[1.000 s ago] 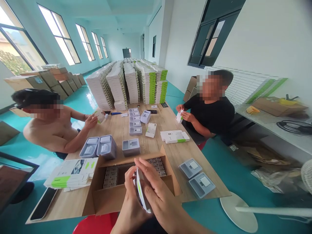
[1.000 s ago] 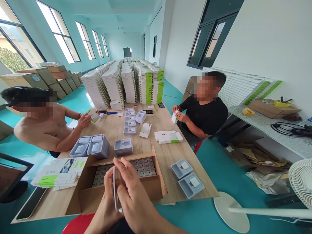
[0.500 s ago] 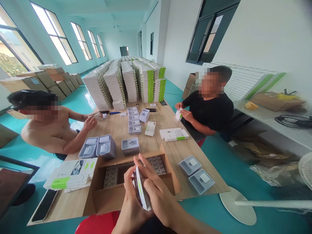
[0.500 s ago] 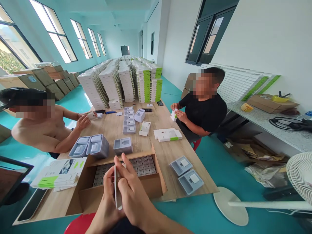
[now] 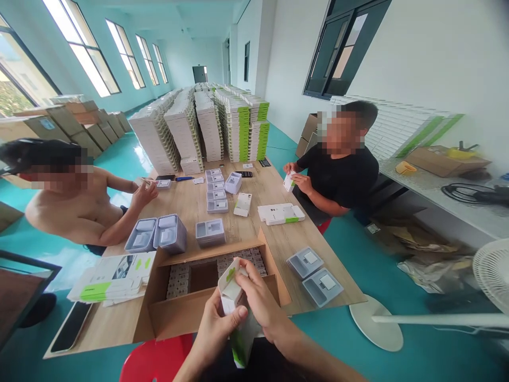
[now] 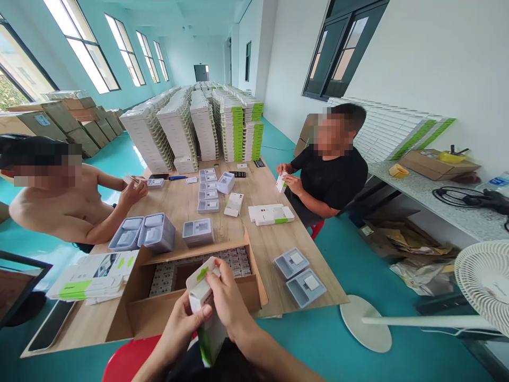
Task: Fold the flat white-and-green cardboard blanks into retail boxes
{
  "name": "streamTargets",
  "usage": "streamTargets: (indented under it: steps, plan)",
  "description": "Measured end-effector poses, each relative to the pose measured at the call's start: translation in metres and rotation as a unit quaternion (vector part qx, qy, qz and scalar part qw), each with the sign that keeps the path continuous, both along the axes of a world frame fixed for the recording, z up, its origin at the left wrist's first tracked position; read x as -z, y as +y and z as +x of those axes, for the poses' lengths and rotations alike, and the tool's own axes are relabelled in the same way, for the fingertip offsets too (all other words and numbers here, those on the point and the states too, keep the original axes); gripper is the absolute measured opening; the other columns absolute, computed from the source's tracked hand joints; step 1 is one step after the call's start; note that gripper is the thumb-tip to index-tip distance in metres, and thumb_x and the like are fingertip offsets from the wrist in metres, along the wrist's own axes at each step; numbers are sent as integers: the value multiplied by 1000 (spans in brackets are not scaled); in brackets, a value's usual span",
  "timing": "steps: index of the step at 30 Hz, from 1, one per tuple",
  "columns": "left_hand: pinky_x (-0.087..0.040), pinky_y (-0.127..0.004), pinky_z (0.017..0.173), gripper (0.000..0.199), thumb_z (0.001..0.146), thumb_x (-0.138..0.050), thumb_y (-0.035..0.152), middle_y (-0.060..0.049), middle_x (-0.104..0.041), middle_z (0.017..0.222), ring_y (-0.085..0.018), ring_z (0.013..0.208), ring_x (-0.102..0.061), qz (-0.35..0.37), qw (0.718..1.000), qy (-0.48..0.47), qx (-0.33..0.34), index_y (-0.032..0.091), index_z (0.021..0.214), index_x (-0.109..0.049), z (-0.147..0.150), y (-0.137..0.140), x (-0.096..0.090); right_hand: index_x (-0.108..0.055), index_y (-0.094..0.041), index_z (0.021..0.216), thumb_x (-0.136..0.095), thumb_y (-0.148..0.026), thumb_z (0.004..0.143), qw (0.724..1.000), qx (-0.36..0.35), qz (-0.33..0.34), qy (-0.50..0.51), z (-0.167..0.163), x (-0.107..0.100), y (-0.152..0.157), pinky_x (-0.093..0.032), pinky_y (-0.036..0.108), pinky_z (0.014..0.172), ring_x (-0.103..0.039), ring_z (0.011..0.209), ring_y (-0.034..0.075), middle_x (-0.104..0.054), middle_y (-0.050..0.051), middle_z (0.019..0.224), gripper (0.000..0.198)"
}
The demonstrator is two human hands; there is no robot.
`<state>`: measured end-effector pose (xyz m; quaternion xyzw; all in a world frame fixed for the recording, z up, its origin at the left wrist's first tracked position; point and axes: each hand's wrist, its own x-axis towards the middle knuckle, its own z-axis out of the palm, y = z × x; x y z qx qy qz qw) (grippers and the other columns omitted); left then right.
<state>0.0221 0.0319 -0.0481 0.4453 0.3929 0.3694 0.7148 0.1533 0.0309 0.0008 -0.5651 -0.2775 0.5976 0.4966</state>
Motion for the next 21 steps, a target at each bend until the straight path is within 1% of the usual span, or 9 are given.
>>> streamTargets:
  steps: [3,5,6,9,11,13,16,18,21]
  plan:
    - [-53,-37,90,65,72,-84,59,-13,-79,111,-31,102,-71,-24,1000,-6,-6,15,118,-72,2,-1,-2,-59,-23,127,-61,-44,84,1000,26,3,-12,3,3,1,-52,34,84,-68,94,24,-72,3,103,48]
    - [-53,-39,92,66,74,-79,65,-14,-80,110,-33,104,-71,-86,995,-27,-31,15,117,-74,6,-3,-5,-55,-23,132,-63,-42,82,998,46,13,-41,5,5,0,-52,34,82,-67,91,23,-72,4,103,54]
    - [-54,-41,93,68,75,-75,70,-14,-81,108,-34,104,-72,-131,989,-40,-51,16,116,-75,9,-4,-6,-56,-22,130,-64,-42,81,997,52,14,-55,5,6,-2,-52,33,80,-67,89,23,-72,4,102,53]
    - [-55,-43,89,69,78,-65,70,-13,-82,97,-35,98,-74,-235,964,-57,-109,12,115,-74,14,-6,-5,-64,-21,106,-63,-45,80,997,42,-5,-65,7,10,-7,-50,31,67,-65,77,22,-72,3,87,35]
    - [-56,-42,86,60,78,-67,59,-12,-82,92,-34,95,-74,-243,960,-50,-128,10,112,-73,15,-5,-3,-62,-23,91,-57,-44,83,998,27,-16,-55,10,11,-10,-46,28,60,-62,68,20,-69,0,75,23]
    - [-55,-40,83,53,78,-67,52,-10,-82,90,-33,93,-74,-233,963,-32,-133,10,109,-72,14,-3,-2,-59,-24,82,-51,-41,84,998,22,-23,-49,14,11,-13,-45,26,58,-61,67,19,-67,-1,73,20]
    - [-54,-36,77,45,79,-64,48,-9,-81,86,-30,88,-73,-229,964,-4,-132,11,103,-72,13,-3,-4,-61,-23,80,-51,-42,83,997,27,-44,-55,19,9,-18,-49,28,62,-66,80,22,-73,4,85,22]
    - [-53,-33,72,38,78,-63,43,-8,-80,84,-27,82,-71,-223,966,5,-134,12,99,-73,13,-3,-7,-66,-22,88,-55,-45,81,995,38,-65,-66,21,9,-22,-54,32,72,-67,101,28,-75,9,104,27]
    - [-47,-28,62,25,74,-62,33,-5,-77,77,-20,68,-65,-209,968,25,-134,14,88,-73,16,-4,-9,-71,-21,97,-57,-47,80,992,56,-82,-80,21,12,-26,-55,36,89,-58,129,34,-70,11,129,34]
